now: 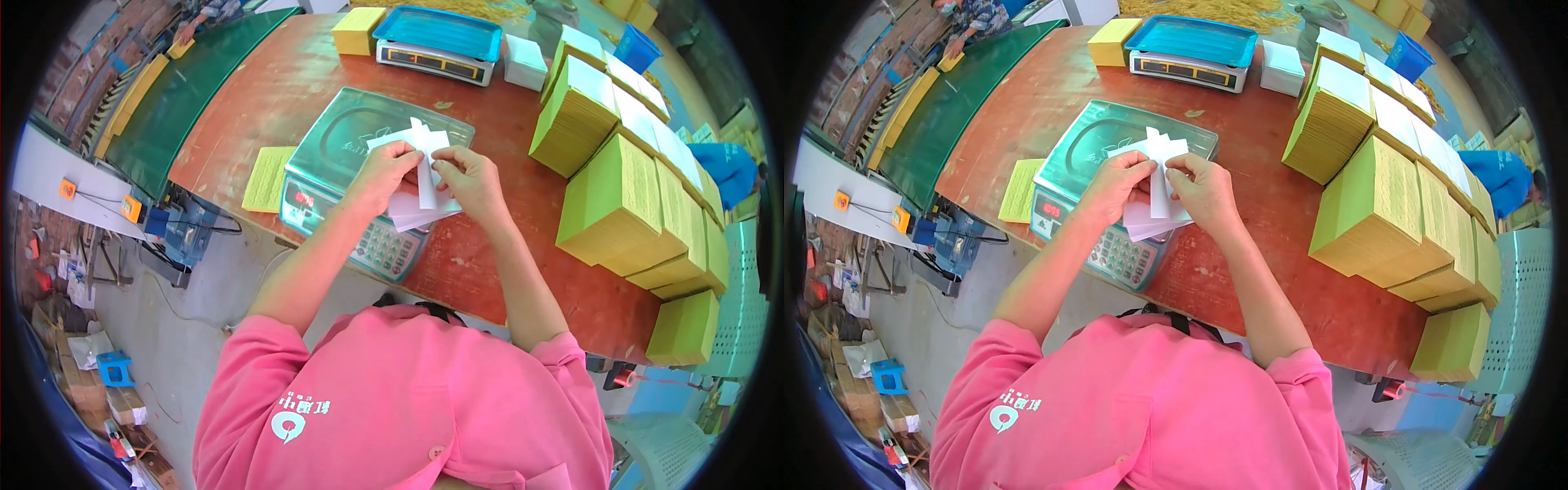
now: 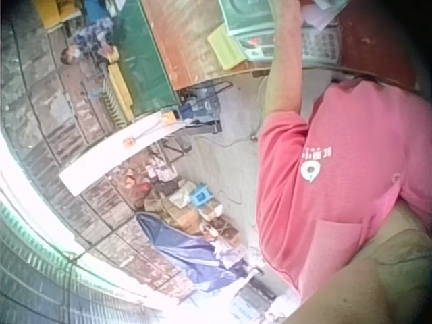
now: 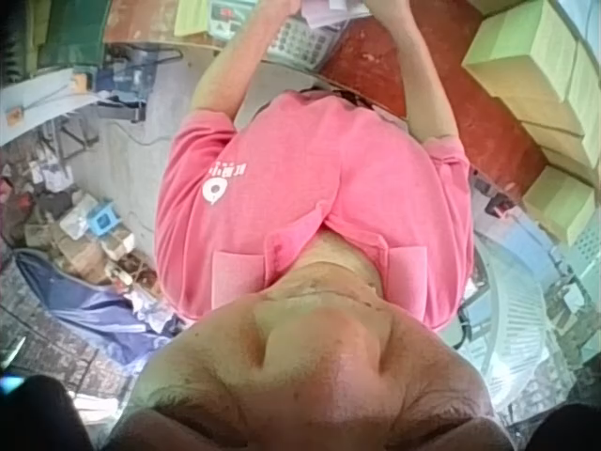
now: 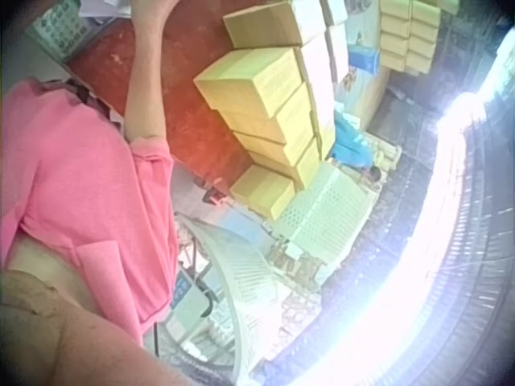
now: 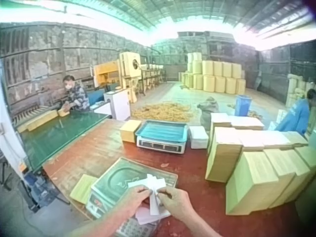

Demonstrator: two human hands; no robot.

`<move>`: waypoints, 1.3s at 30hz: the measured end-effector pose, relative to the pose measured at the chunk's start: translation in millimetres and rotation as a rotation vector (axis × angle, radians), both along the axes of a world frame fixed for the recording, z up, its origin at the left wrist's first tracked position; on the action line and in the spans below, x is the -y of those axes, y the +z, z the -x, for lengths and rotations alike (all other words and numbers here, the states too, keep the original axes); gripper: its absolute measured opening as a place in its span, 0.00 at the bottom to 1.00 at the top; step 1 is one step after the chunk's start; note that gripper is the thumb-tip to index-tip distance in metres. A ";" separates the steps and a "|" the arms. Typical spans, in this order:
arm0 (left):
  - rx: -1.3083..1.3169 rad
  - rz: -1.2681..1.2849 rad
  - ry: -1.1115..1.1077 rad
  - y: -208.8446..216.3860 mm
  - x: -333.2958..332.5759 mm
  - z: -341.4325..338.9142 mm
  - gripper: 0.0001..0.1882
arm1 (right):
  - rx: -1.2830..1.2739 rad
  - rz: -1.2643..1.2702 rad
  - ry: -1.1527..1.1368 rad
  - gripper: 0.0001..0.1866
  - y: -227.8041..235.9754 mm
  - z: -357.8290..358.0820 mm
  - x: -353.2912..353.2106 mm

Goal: Weighing stacks of yellow paper and packaging them using a binding machine.

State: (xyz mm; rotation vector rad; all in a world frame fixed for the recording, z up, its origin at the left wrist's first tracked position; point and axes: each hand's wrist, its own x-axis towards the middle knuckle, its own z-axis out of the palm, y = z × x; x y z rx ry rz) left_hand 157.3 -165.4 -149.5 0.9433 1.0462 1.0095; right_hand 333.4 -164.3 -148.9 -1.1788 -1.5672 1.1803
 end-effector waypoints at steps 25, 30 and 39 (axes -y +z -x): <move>-0.060 0.051 0.050 4.0 -3.5 -1.3 0.20 | 0.240 0.119 0.001 0.10 20.7 -7.5 -9.3; -0.095 -0.007 0.057 8.5 -4.6 -5.6 0.18 | 0.241 -0.208 -0.021 0.10 19.0 7.6 -6.7; -0.231 -0.225 0.219 -7.5 4.7 -11.0 0.33 | 0.103 0.017 -0.113 0.05 -3.2 -30.3 1.5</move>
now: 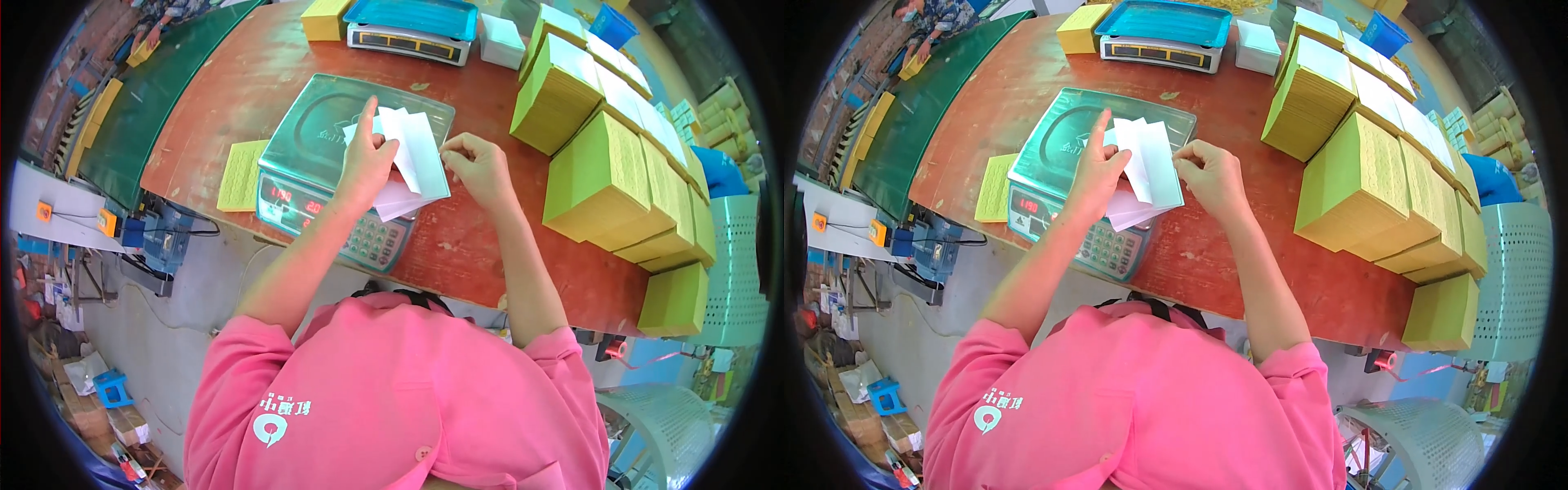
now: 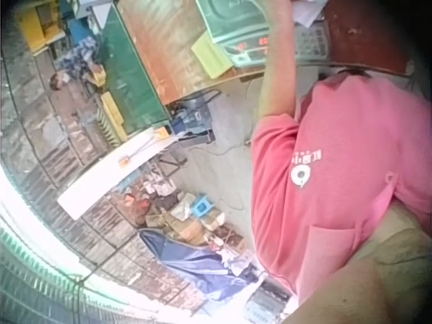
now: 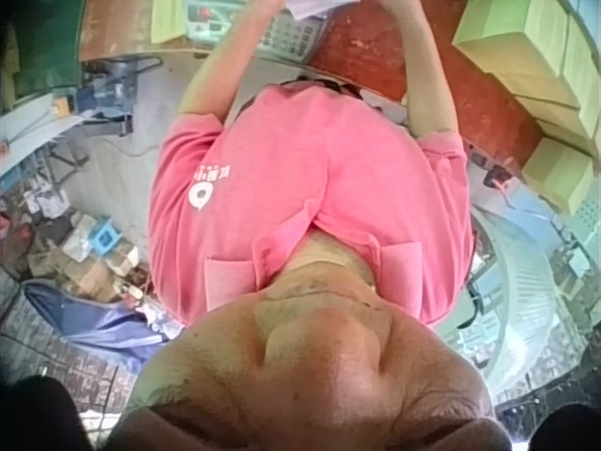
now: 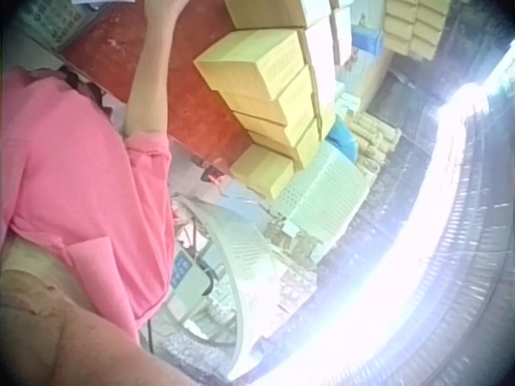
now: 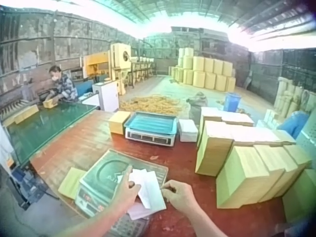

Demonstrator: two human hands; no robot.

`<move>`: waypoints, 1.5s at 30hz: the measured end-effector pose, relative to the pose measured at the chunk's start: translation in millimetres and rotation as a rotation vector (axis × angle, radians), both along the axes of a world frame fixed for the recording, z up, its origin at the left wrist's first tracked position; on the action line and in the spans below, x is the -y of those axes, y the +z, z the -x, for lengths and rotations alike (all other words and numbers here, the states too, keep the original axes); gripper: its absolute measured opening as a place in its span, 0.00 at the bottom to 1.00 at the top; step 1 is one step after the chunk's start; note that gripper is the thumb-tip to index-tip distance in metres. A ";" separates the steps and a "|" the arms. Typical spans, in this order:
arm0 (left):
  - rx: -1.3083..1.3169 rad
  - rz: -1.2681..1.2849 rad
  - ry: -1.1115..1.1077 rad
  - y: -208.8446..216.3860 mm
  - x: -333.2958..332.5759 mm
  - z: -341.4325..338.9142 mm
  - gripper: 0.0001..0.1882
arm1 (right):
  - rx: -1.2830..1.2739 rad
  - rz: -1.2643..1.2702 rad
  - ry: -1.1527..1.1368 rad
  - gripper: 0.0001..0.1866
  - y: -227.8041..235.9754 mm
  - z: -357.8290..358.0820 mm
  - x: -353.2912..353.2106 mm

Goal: Weighing stacks of yellow paper and packaging them using a binding machine.

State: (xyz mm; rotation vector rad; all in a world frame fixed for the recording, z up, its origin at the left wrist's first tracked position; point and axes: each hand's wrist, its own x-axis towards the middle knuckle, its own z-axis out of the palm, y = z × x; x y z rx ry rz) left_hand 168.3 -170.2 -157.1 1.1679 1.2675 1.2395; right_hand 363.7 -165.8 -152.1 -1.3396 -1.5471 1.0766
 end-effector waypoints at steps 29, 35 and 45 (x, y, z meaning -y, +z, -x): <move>0.257 0.109 -0.162 0.4 -3.3 8.0 0.10 | 0.317 -0.506 -0.080 0.15 -8.5 24.7 7.9; 0.282 0.127 -0.179 -3.7 -7.1 13.5 0.09 | 0.127 -0.256 0.024 0.15 12.5 43.7 16.6; 0.314 0.135 -0.159 -1.7 -5.4 11.6 0.10 | -0.151 -0.067 0.065 0.15 -7.2 38.3 11.0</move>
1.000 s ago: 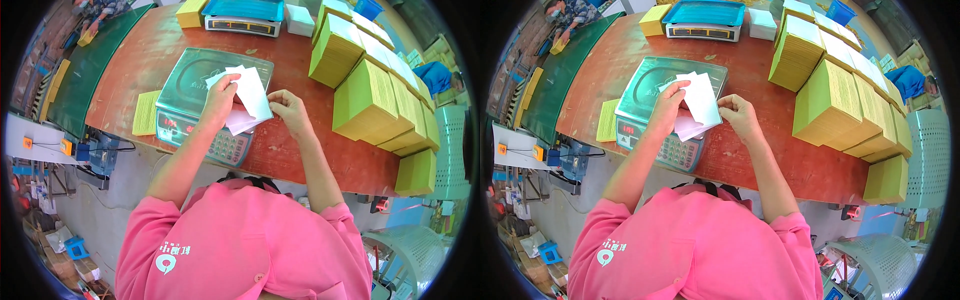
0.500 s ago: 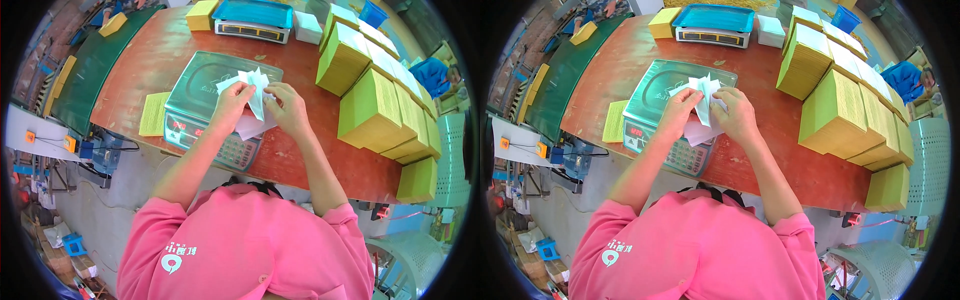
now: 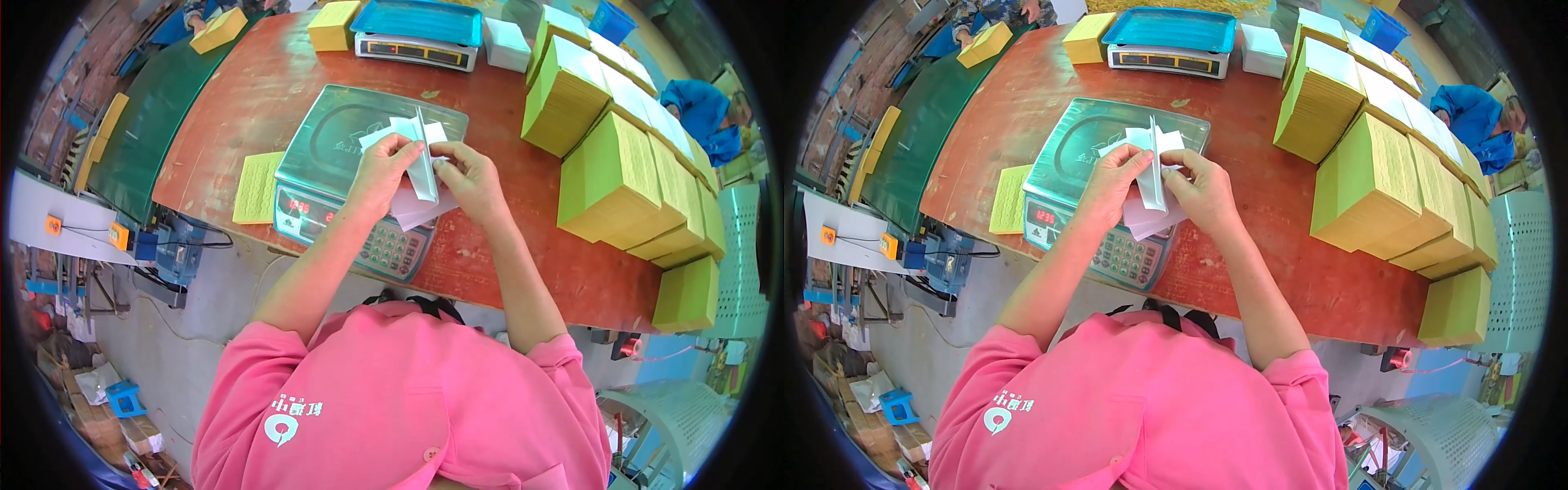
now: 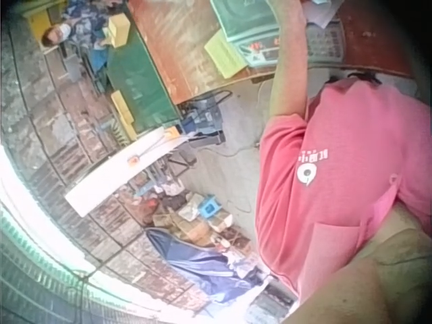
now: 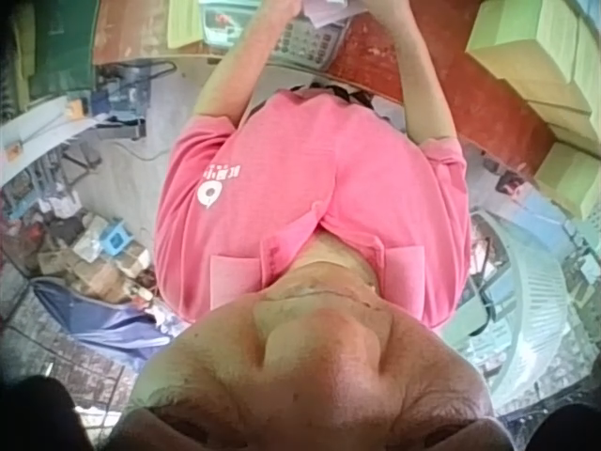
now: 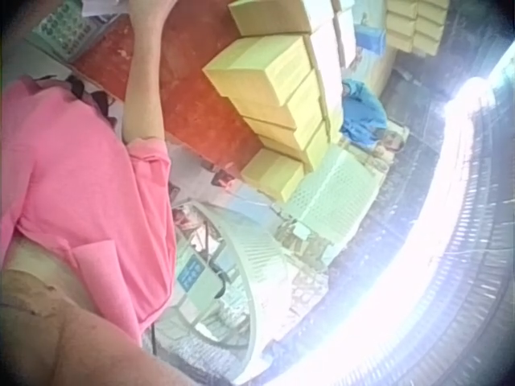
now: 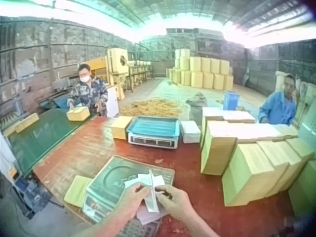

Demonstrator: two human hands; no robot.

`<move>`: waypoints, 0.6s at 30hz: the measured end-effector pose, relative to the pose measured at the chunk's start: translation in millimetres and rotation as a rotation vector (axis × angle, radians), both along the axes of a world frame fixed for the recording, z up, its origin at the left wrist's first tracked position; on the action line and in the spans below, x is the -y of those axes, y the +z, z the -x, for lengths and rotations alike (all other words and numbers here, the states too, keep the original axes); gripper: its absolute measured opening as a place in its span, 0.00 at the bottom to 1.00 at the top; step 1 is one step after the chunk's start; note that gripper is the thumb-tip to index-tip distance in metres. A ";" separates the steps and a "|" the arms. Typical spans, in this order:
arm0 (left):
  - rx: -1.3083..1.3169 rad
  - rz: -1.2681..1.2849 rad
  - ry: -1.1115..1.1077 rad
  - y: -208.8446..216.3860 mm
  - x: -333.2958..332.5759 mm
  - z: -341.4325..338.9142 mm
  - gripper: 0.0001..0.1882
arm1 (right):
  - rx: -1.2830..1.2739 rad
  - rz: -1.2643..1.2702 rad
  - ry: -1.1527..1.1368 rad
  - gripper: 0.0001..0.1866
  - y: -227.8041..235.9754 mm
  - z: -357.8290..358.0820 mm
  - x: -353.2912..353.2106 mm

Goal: Weighing stacks of yellow paper and packaging them using a binding machine.

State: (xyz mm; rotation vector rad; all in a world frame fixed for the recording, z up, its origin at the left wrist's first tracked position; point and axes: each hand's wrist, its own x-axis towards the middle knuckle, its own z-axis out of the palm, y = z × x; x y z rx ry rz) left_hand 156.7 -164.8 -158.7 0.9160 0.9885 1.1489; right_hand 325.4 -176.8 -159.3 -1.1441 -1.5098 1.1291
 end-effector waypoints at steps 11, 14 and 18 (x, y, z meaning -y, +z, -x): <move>-0.108 -0.041 0.028 -6.0 -5.7 1.0 0.09 | 0.095 -0.084 -0.245 0.12 22.4 -0.7 -9.2; -0.101 0.014 0.042 2.0 1.2 -0.9 0.06 | 0.304 -0.008 -0.176 0.17 22.3 3.5 -16.6; -0.435 -0.134 0.094 -2.3 3.5 -5.1 0.09 | 0.409 -0.021 -0.152 0.15 15.6 -10.0 -19.4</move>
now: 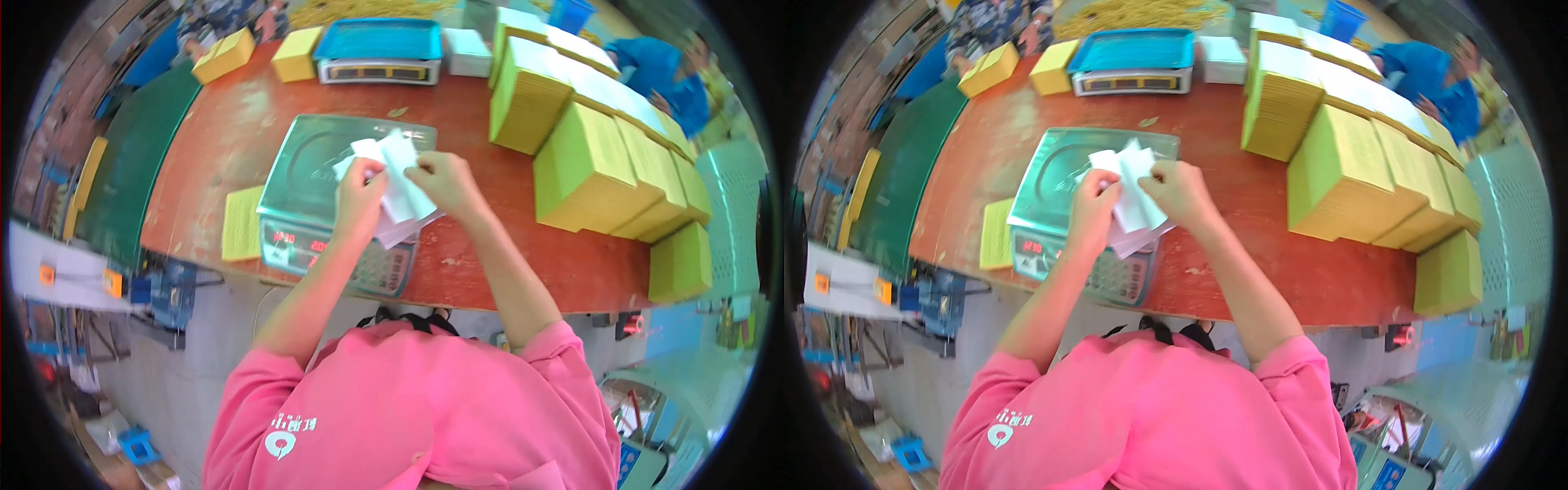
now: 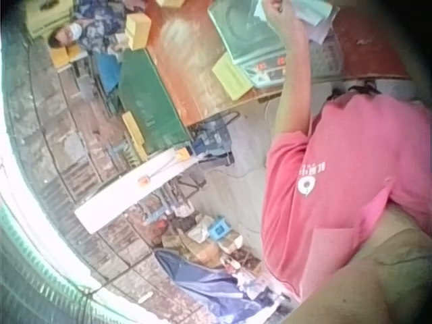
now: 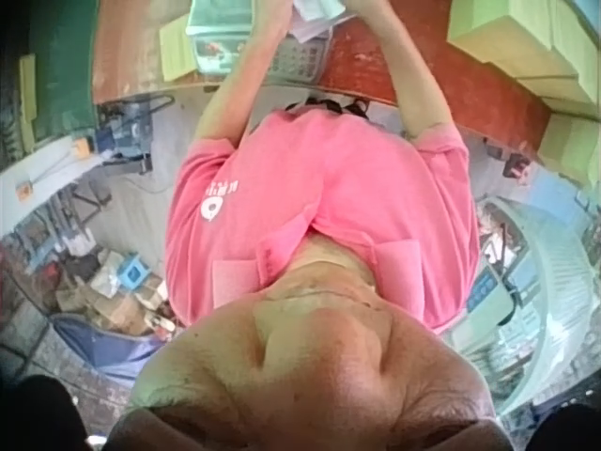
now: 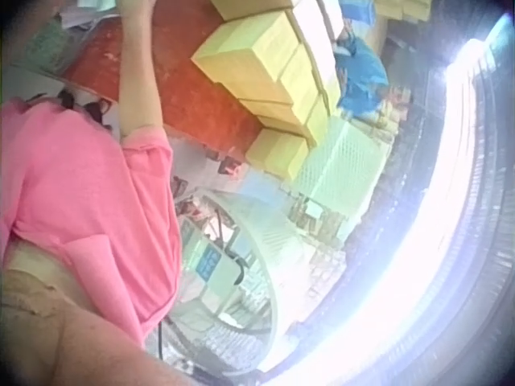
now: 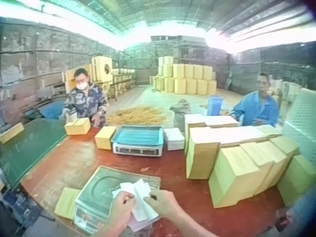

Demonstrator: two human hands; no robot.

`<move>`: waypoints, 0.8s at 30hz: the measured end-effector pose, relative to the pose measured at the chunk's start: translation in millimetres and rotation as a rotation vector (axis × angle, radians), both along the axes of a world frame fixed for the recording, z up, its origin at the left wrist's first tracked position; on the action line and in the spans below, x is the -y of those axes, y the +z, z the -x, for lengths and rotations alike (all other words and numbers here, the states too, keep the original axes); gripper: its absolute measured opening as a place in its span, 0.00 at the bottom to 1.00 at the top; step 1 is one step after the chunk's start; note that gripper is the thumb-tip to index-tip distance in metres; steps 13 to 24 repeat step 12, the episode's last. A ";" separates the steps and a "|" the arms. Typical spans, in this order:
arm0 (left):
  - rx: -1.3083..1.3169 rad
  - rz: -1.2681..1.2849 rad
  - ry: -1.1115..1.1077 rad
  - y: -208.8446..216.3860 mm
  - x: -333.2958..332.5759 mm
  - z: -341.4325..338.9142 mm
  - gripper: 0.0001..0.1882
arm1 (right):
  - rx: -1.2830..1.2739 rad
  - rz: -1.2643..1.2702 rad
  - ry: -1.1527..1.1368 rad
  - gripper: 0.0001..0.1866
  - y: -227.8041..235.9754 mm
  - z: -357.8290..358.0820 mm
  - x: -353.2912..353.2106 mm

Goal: Weighing stacks of yellow paper and packaging them using a binding machine.

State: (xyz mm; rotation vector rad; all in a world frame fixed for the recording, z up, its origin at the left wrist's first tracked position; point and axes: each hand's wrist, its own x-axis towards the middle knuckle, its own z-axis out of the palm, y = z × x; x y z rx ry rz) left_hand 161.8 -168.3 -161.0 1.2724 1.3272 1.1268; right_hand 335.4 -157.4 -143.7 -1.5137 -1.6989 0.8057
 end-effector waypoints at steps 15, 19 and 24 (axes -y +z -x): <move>0.626 -0.322 -0.466 138.1 70.2 -22.6 0.49 | -0.085 -0.238 -0.541 0.13 -11.6 -110.3 116.9; 0.626 -0.322 -0.466 138.1 70.2 -22.6 0.49 | -0.085 -0.238 -0.541 0.13 -11.6 -110.3 116.9; 0.626 -0.322 -0.466 138.1 70.2 -22.6 0.49 | -0.085 -0.238 -0.541 0.13 -11.6 -110.3 116.9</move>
